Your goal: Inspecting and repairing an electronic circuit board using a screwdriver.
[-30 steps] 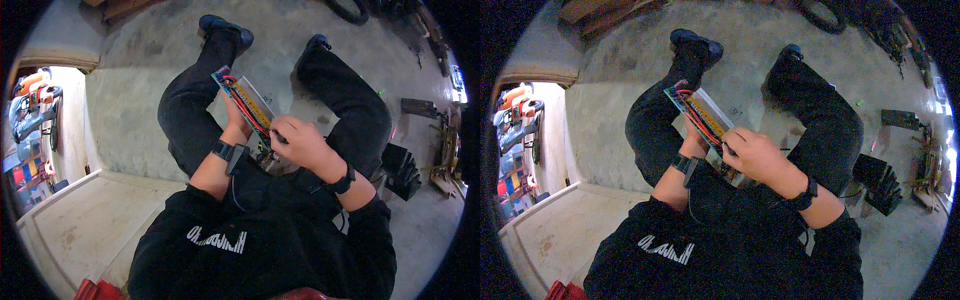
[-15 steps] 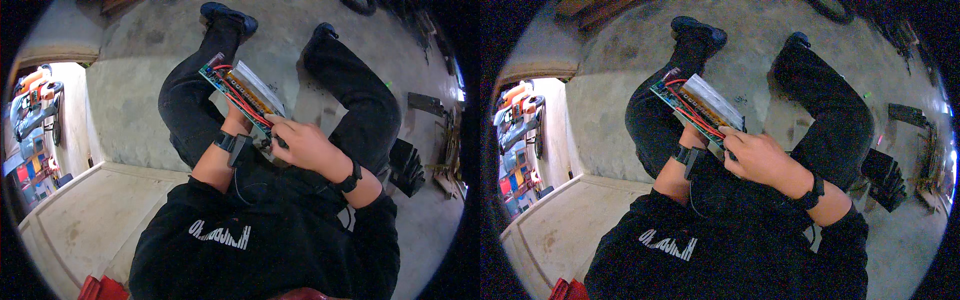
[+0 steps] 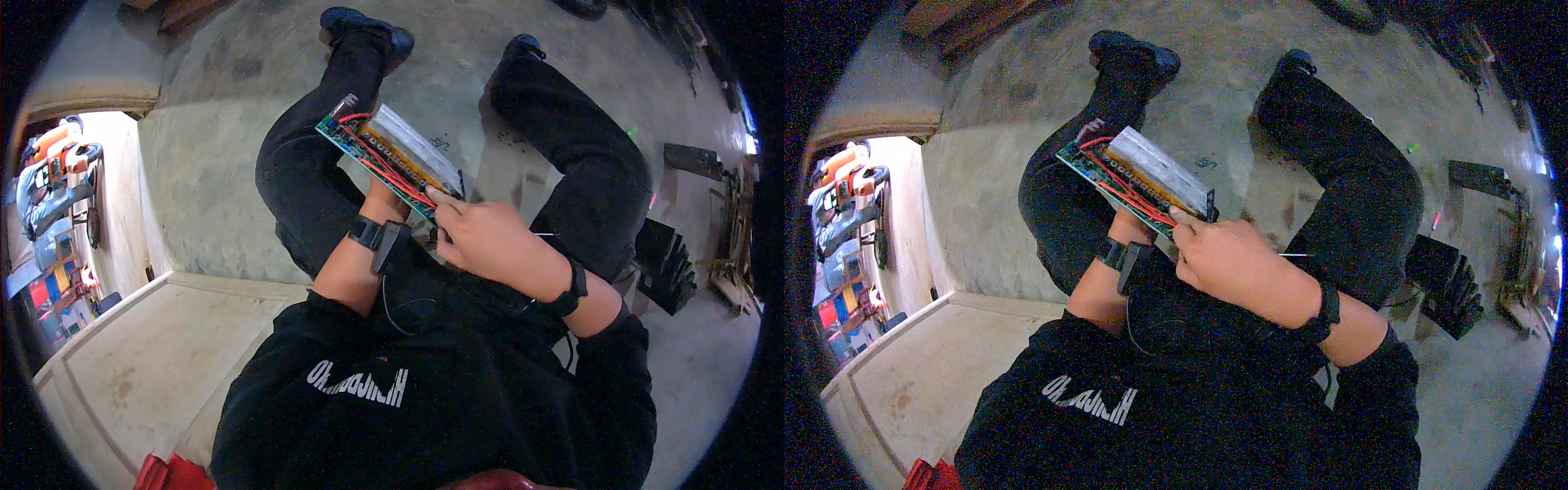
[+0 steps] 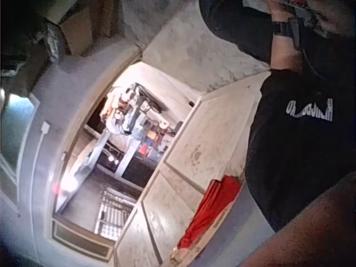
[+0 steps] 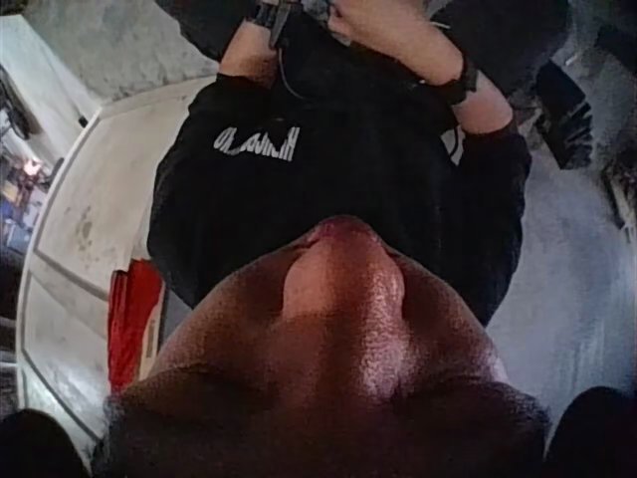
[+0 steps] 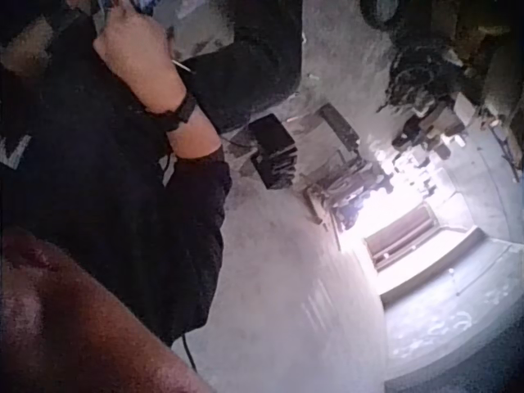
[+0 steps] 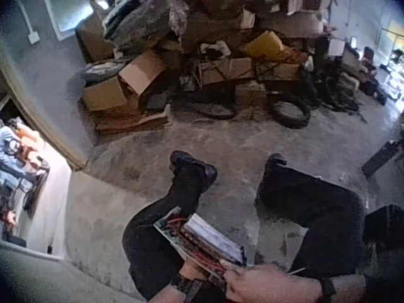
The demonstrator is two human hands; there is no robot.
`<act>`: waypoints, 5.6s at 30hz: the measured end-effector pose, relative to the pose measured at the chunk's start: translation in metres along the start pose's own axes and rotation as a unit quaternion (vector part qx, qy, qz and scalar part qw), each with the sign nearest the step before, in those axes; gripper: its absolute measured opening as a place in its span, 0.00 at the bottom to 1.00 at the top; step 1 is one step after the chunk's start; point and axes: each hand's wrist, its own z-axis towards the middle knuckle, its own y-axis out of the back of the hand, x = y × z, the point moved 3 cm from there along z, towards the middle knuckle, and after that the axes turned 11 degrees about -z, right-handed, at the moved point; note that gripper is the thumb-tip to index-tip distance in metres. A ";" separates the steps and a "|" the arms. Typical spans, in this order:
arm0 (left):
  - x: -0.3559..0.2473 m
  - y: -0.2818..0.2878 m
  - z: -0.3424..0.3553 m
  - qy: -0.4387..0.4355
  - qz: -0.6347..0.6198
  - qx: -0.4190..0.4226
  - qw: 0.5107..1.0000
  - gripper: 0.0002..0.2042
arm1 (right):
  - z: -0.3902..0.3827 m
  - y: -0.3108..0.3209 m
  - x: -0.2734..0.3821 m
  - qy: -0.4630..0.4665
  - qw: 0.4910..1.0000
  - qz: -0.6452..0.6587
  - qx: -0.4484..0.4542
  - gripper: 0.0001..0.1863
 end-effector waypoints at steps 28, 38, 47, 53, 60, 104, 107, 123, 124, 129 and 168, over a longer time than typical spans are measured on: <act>0.000 0.005 -0.012 -0.006 0.094 0.100 0.991 0.21 | -0.025 0.047 -0.042 -0.114 0.945 0.251 -0.173 0.08; -0.004 0.009 -0.009 0.000 0.023 0.050 0.998 0.21 | -0.015 0.031 -0.025 -0.026 0.966 0.215 -0.143 0.08; -0.008 0.013 -0.007 -0.008 0.005 0.039 0.999 0.20 | -0.011 0.033 -0.021 -0.013 0.967 0.201 -0.156 0.08; -0.008 0.013 -0.009 -0.007 -0.001 0.037 0.999 0.20 | -0.011 0.035 -0.021 -0.021 0.966 0.215 -0.141 0.08; -0.006 0.016 -0.008 0.002 -0.010 0.045 0.999 0.20 | -0.008 0.033 -0.023 -0.040 0.956 0.268 -0.112 0.07; -0.017 -0.003 -0.002 -0.120 -0.033 0.027 0.992 0.20 | -0.006 0.023 -0.031 -0.120 0.941 0.301 -0.103 0.08; -0.012 0.001 -0.001 -0.085 -0.027 0.033 0.995 0.20 | -0.007 0.021 -0.030 -0.091 0.949 0.272 -0.127 0.08; 0.008 0.025 -0.005 0.007 0.024 0.006 1.000 0.21 | -0.012 0.111 0.071 0.087 0.975 -0.144 -0.147 0.07; 0.011 0.025 -0.005 0.011 0.026 0.003 1.000 0.21 | -0.012 0.112 0.082 0.090 0.974 -0.142 -0.152 0.07; 0.003 0.038 -0.013 0.006 0.026 -0.020 0.999 0.21 | -0.002 0.128 0.106 0.155 0.976 -0.070 -0.134 0.08; 0.004 -0.003 0.027 -0.004 0.004 0.004 1.000 0.23 | 0.071 0.092 -0.043 -0.101 0.937 0.296 -0.155 0.14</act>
